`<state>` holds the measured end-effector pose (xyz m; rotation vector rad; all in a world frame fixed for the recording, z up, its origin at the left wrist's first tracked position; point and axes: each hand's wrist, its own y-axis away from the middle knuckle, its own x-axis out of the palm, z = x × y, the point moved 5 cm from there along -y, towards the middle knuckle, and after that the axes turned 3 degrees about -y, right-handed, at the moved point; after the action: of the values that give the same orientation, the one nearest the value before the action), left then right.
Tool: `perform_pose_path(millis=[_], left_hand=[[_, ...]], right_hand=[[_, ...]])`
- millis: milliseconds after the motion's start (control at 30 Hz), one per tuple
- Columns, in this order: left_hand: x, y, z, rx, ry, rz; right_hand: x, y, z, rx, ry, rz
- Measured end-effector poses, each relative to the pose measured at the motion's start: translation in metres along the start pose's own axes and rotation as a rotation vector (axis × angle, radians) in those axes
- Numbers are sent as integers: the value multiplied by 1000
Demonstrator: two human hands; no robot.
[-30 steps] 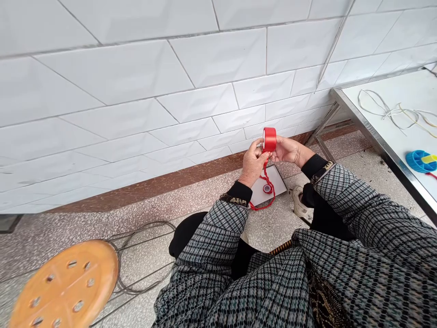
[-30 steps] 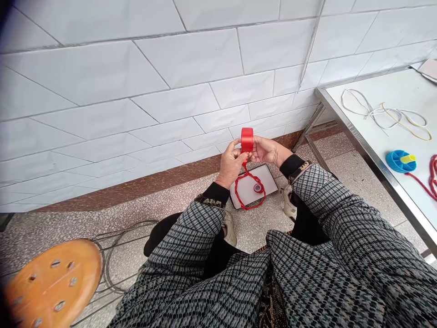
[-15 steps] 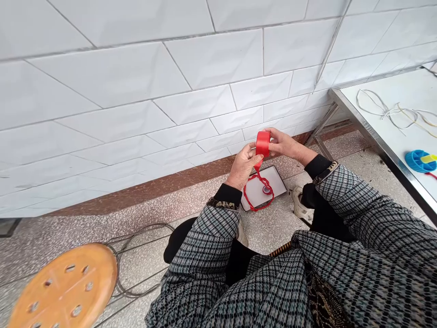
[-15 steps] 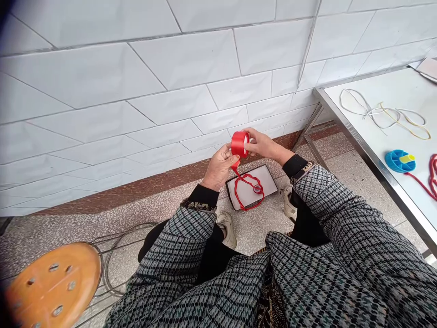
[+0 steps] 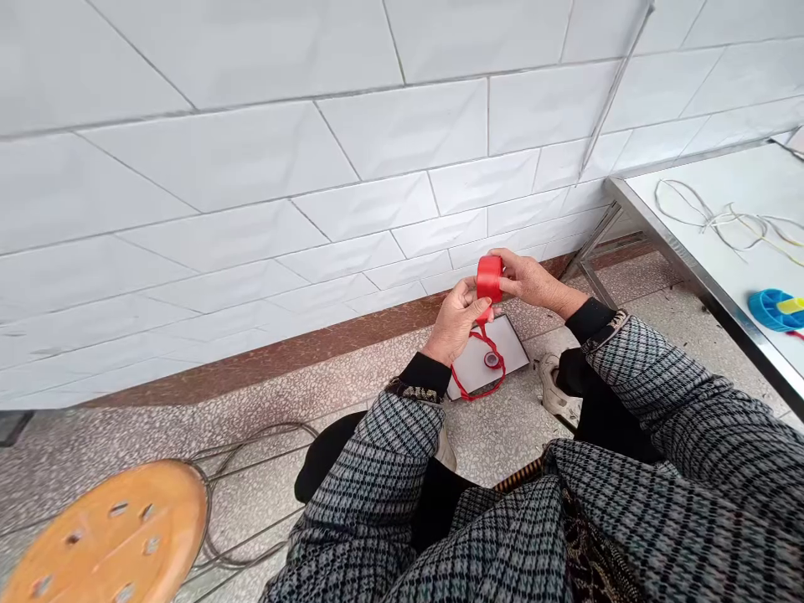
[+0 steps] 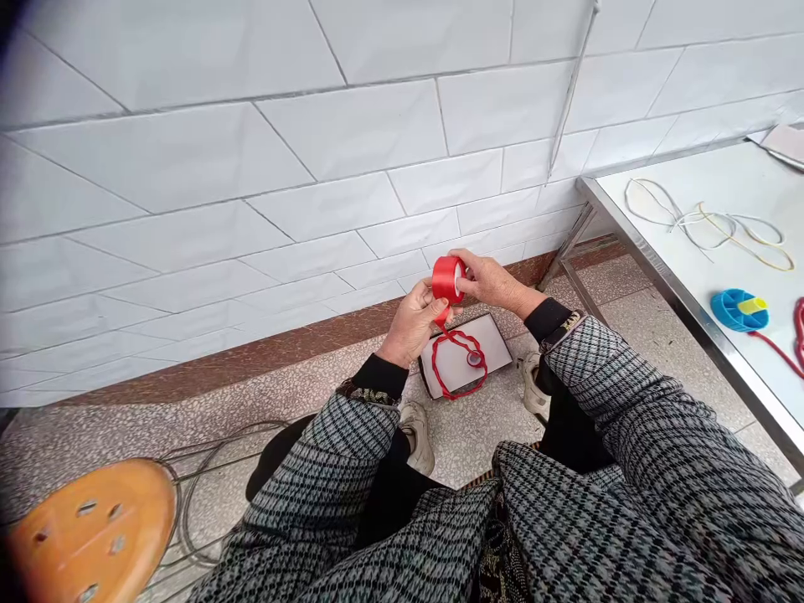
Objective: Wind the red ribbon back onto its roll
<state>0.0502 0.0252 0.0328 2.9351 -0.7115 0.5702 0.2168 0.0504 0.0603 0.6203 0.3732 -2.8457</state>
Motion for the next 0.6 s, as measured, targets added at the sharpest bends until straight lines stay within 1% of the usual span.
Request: perform_pose_path(millis=[133, 200, 267, 367, 467, 600], left_hand=[[-1, 1, 1, 47, -12, -132], [-4, 2, 3, 21, -45, -177], [-7, 5, 3, -3, -105, -187], [-10, 12, -6, 67, -148, -182], [-11, 20, -17, 146, -66, -179], [-10, 28, -22, 147, 107, -224]], right_hand=[[0, -3, -8, -5, 71, -83], [-3, -5, -10, 20, 153, -110], [-7, -5, -9, 41, 244, -136], [-11, -5, -6, 32, 329, -155], [-10, -3, 0, 11, 341, -136], [-1, 1, 3, 33, 309, -118]])
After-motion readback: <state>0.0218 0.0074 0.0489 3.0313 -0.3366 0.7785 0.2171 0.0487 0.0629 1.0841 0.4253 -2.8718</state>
